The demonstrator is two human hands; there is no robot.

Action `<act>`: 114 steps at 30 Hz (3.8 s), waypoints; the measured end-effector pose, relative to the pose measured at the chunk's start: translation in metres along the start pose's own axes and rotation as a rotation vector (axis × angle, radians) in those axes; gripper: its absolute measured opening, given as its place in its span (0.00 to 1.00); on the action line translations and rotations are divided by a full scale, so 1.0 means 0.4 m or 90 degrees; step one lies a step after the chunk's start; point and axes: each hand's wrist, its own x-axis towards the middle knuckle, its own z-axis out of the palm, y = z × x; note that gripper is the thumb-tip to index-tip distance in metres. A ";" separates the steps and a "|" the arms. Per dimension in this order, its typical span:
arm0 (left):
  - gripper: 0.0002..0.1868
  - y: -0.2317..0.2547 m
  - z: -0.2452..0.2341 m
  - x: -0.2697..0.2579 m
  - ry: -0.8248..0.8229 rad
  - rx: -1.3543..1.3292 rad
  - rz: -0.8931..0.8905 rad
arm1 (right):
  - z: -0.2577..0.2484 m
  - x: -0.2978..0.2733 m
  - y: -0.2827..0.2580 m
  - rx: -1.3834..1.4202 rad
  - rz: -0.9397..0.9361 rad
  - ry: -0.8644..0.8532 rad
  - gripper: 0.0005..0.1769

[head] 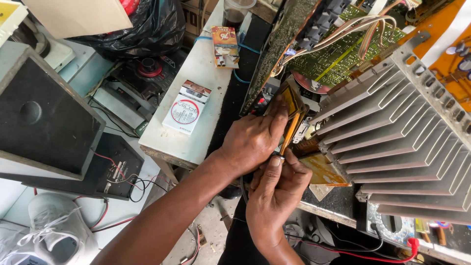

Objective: The person uses multimeter probes to test a component on a circuit board. They then use a screwdriver to remove screws and detach a small green circuit board from a larger assembly. Finally, they use pliers to cut a wire connected to the board.

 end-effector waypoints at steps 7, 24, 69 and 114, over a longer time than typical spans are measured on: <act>0.19 -0.003 -0.009 -0.008 -0.041 -0.018 -0.001 | -0.052 0.020 0.033 -0.137 -0.049 -0.041 0.10; 0.20 -0.018 -0.032 -0.017 -0.100 -0.063 0.075 | -0.118 0.093 -0.203 -0.706 -0.214 -0.158 0.13; 0.17 -0.046 -0.057 -0.029 -0.079 -0.067 0.067 | -0.202 0.149 -0.439 -1.178 -0.805 -0.402 0.22; 0.20 0.062 -0.098 -0.009 -0.063 -0.300 -0.224 | -0.276 0.048 -0.226 -0.487 0.180 -0.225 0.24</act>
